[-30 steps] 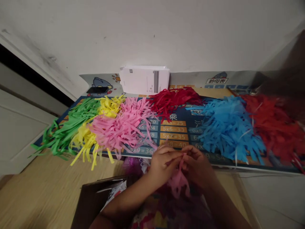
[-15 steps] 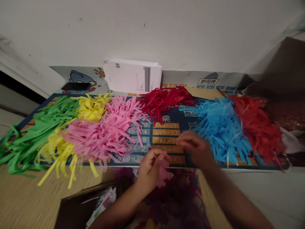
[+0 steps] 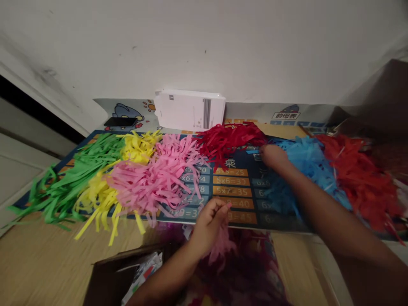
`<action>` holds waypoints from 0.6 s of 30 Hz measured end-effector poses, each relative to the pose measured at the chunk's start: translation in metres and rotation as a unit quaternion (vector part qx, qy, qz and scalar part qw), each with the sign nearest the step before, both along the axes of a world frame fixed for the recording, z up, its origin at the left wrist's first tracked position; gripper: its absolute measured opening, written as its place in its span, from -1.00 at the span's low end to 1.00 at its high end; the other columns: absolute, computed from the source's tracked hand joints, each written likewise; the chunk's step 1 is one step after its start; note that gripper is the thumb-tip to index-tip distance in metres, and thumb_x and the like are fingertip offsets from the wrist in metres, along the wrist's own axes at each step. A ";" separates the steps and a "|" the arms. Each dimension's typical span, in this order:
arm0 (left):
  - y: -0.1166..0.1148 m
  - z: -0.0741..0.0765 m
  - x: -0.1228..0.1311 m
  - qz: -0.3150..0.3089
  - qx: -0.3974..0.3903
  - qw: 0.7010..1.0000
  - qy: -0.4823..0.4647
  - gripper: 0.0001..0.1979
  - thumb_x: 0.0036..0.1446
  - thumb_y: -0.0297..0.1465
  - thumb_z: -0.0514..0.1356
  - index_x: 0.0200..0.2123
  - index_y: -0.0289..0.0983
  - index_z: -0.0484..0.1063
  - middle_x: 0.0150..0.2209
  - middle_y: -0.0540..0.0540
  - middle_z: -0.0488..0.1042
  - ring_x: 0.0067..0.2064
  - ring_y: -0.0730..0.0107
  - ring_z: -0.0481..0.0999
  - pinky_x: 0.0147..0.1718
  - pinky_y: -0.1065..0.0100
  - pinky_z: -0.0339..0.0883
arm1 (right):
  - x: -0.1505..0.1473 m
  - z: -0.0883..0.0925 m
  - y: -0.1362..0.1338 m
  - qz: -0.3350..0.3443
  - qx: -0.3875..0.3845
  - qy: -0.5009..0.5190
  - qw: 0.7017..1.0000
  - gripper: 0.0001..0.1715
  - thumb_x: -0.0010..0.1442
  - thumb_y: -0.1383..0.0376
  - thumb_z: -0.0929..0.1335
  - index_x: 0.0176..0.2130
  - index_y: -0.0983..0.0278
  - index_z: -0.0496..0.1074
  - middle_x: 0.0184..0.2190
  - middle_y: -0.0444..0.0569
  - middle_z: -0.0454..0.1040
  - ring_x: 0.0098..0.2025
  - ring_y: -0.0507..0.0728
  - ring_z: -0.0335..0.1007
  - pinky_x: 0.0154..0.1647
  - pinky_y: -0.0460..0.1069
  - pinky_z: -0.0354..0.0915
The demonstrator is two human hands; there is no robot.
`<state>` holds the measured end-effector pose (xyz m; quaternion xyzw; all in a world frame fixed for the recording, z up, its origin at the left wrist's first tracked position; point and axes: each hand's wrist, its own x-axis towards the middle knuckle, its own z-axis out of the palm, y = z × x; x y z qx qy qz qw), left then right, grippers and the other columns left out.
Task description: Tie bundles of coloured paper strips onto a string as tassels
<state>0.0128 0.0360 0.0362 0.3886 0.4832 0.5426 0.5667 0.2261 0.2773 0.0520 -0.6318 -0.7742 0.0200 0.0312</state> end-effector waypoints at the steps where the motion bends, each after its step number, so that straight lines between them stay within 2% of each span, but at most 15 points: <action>1: 0.001 0.001 -0.001 0.008 0.006 1.000 0.010 -0.55 0.13 0.01 0.26 -0.45 -0.28 0.34 -0.55 0.08 0.33 -0.49 0.53 0.29 -0.42 0.44 0.23 | 0.005 0.005 -0.005 0.002 0.008 0.009 1.000 -0.74 0.19 0.47 0.32 -0.16 0.41 0.57 -0.22 0.28 0.58 -0.21 0.27 0.50 -0.19 0.09 0.28; 4: 0.001 0.002 -0.003 0.017 0.009 0.999 0.028 -0.58 0.12 -0.03 0.29 -0.43 -0.30 0.43 -0.50 0.01 0.42 -0.44 0.48 0.38 -0.40 0.44 0.26 | 0.018 0.020 -0.038 0.000 0.059 0.049 0.997 -0.69 0.18 0.42 0.33 -0.09 0.37 0.57 -0.15 0.29 0.58 -0.18 0.32 0.50 -0.18 0.15 0.31; 6: 0.001 0.000 -0.001 0.019 0.007 1.000 0.024 -0.60 0.11 -0.05 0.30 -0.40 -0.32 0.48 -0.53 0.01 0.43 -0.48 0.50 0.37 -0.46 0.46 0.23 | 0.017 0.025 -0.077 0.016 0.094 0.114 0.989 -0.74 0.19 0.33 0.35 -0.15 0.31 0.60 -0.16 0.23 0.59 -0.17 0.31 0.51 -0.17 0.16 0.34; 7: 0.001 -0.001 0.001 0.021 0.011 0.999 0.027 -0.60 0.12 -0.06 0.29 -0.38 -0.32 0.51 -0.54 0.01 0.44 -0.50 0.51 0.36 -0.48 0.46 0.22 | 0.013 0.024 -0.100 0.033 0.100 0.156 0.982 -0.77 0.21 0.26 0.36 -0.20 0.24 0.60 -0.20 0.13 0.60 -0.19 0.26 0.52 -0.17 0.12 0.36; 8: 0.001 -0.002 0.003 0.023 0.023 0.999 0.037 -0.62 0.14 -0.08 0.29 -0.37 -0.33 0.53 -0.54 0.00 0.46 -0.51 0.51 0.36 -0.49 0.47 0.22 | 0.007 0.021 -0.125 0.066 0.085 0.270 0.957 -0.80 0.20 0.21 0.37 -0.24 0.19 0.61 -0.24 0.07 0.61 -0.21 0.22 0.52 -0.18 0.09 0.38; 10: 0.000 -0.002 0.008 0.029 0.068 0.994 0.085 -0.68 0.19 -0.14 0.27 -0.34 -0.32 0.58 -0.50 -0.03 0.52 -0.49 0.49 0.41 -0.47 0.46 0.25 | -0.012 0.007 -0.170 0.089 0.011 0.467 0.880 -0.81 0.12 0.11 0.44 -0.36 0.16 0.60 -0.34 -0.03 0.60 -0.28 0.18 0.53 -0.25 0.05 0.42; 12: -0.002 -0.002 0.012 0.038 0.126 0.979 0.155 -0.75 0.22 -0.22 0.27 -0.34 -0.29 0.61 -0.46 -0.06 0.58 -0.44 0.45 0.47 -0.40 0.43 0.31 | -0.032 -0.010 -0.203 0.029 -0.044 0.590 0.806 -0.80 0.07 0.11 0.47 -0.39 0.18 0.59 -0.38 -0.06 0.60 -0.32 0.16 0.53 -0.30 0.02 0.44; 15: -0.005 0.000 0.014 0.045 0.189 0.951 0.241 -0.82 0.22 -0.31 0.27 -0.35 -0.28 0.61 -0.45 -0.07 0.60 -0.41 0.42 0.51 -0.33 0.40 0.35 | -0.052 -0.027 -0.225 -0.092 -0.077 0.674 0.729 -0.75 -0.03 0.11 0.52 -0.41 0.23 0.57 -0.44 -0.06 0.60 -0.39 0.15 0.53 -0.36 0.01 0.44; 18: -0.009 0.002 0.013 0.036 0.224 0.930 0.289 -0.84 0.24 -0.35 0.26 -0.33 -0.27 0.61 -0.46 -0.07 0.60 -0.41 0.41 0.52 -0.35 0.41 0.36 | -0.052 -0.030 -0.231 -0.136 -0.079 0.701 0.696 -0.69 -0.12 0.11 0.56 -0.40 0.23 0.56 -0.47 -0.08 0.58 -0.42 0.14 0.52 -0.37 0.02 0.45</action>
